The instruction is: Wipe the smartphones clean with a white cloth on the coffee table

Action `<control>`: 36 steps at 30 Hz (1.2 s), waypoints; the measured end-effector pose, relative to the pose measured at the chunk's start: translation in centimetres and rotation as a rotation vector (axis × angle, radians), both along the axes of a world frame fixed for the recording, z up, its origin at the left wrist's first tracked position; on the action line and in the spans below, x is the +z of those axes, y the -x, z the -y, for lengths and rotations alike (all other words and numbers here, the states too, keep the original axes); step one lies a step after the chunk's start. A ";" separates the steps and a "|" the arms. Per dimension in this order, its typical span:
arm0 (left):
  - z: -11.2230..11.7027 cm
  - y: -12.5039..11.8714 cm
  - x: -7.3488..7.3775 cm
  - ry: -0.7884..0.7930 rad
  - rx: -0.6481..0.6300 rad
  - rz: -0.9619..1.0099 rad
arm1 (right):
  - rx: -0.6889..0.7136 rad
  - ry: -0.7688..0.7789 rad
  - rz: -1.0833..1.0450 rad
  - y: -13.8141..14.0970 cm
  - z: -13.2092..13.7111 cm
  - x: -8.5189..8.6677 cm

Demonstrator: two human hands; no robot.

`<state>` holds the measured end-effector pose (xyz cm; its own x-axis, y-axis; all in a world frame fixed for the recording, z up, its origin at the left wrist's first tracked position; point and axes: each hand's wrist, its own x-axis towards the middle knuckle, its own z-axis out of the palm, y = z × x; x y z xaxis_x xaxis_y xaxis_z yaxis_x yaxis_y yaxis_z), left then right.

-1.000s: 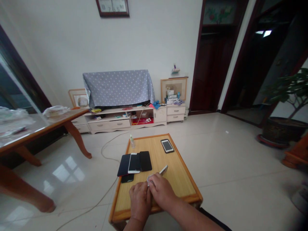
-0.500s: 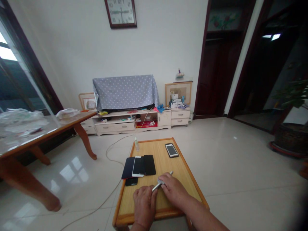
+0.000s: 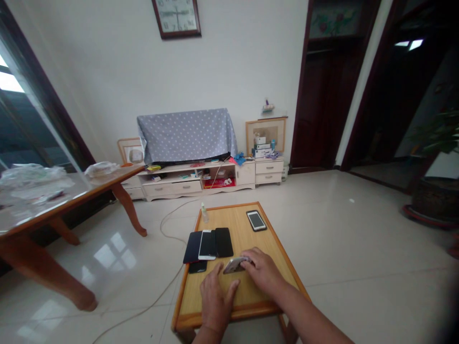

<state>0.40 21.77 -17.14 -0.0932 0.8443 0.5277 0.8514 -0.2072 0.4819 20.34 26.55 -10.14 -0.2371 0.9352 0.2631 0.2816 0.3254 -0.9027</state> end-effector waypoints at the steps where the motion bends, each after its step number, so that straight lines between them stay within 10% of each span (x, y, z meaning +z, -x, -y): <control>1: -0.1 0.1 -0.1 -0.001 0.011 0.020 | 0.003 0.076 -0.128 -0.1 -0.2 -0.2; 21: 0.3 -0.1 0.5 0.021 -0.066 -0.081 | 0.136 0.458 -0.529 2.1 0.4 -1.5; 30: 0.5 -0.2 1.0 0.013 -0.045 -0.103 | -0.191 0.025 -0.325 1.4 0.7 0.5; 36: 0.3 -0.3 1.3 0.003 -0.038 -0.125 | -0.111 -0.445 0.192 3.0 3.7 1.8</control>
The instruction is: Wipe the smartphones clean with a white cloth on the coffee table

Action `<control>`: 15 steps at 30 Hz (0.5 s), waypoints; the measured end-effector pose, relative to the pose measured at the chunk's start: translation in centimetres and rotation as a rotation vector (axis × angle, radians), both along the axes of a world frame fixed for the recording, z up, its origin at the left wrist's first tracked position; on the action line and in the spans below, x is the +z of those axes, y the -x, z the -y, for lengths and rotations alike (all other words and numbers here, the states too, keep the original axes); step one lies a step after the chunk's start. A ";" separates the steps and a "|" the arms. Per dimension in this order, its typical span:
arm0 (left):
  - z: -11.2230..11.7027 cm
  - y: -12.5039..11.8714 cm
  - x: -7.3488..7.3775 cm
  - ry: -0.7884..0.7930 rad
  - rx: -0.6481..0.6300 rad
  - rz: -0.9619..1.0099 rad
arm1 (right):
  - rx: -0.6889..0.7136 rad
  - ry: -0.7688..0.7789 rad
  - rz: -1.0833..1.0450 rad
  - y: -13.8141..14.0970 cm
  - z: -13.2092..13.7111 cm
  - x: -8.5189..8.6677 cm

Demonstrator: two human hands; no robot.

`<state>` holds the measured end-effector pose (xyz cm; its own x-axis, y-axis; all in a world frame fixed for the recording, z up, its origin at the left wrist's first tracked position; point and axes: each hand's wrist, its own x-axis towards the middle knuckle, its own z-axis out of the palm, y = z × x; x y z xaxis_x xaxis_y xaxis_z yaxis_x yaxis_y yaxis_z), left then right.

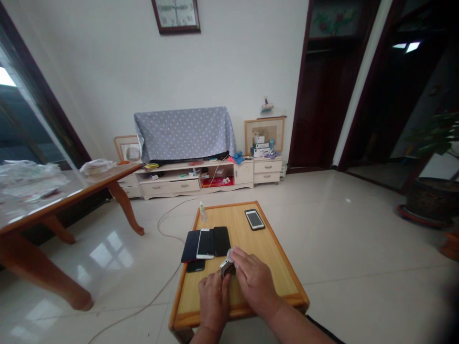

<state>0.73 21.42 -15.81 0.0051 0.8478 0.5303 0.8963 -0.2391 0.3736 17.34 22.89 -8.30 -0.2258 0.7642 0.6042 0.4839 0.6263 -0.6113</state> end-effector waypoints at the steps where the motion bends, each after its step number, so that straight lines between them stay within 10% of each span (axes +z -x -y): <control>1: 0.0 0.0 -0.1 -0.006 -0.001 -0.008 | 0.021 -0.017 0.046 0.4 0.5 0.1; 15: 0.0 0.0 -0.2 0.045 -0.004 0.012 | -0.046 -0.036 0.069 -0.5 -0.7 -0.5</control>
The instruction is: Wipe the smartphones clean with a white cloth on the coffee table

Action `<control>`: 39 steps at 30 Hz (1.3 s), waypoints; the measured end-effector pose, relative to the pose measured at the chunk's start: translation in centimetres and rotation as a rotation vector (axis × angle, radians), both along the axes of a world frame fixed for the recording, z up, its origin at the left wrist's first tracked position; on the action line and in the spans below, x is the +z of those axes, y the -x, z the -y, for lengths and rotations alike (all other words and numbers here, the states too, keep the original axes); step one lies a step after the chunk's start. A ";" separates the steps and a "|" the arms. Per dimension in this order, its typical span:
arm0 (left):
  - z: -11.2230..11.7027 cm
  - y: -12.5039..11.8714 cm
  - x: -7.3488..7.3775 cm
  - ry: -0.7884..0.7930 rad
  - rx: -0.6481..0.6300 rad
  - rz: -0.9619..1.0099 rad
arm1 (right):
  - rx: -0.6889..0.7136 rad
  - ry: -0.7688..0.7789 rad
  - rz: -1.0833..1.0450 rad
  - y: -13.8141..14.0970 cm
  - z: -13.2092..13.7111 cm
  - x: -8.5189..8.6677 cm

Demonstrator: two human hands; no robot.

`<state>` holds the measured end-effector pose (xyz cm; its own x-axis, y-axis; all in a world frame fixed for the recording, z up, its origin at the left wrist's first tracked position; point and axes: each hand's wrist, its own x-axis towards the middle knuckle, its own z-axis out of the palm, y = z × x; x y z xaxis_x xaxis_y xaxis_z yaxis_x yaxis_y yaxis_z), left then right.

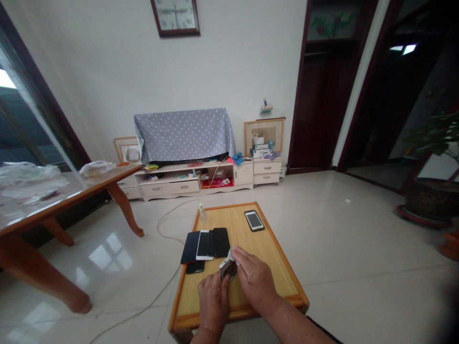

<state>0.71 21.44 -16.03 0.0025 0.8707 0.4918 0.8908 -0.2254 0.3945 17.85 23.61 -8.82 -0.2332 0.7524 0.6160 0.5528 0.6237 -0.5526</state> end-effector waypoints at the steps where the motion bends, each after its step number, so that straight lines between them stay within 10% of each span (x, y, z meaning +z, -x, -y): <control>1: 0.0 0.0 0.0 0.000 -0.006 -0.003 | 0.036 -0.006 0.003 0.3 0.4 -0.1; 9: 0.2 0.0 -0.3 -0.037 -0.010 0.004 | 0.002 0.059 -0.311 0.1 0.2 0.0; 13: 0.5 0.1 0.1 -0.029 -0.038 0.013 | -0.145 0.406 -0.533 -0.5 -0.4 0.1; 20: 0.5 0.1 0.3 -0.026 -0.105 -0.050 | 0.016 0.958 -0.610 0.9 1.0 -0.1; 39: -0.6 -0.2 -1.0 -0.118 -0.059 -0.124 | 0.119 0.986 -0.598 -6.2 -2.9 -1.5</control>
<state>0.88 22.01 -17.06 0.1188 0.8037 0.5831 0.9149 -0.3167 0.2502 24.04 26.54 -10.34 -0.2038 0.9605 -0.1897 0.0057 -0.1926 -0.9813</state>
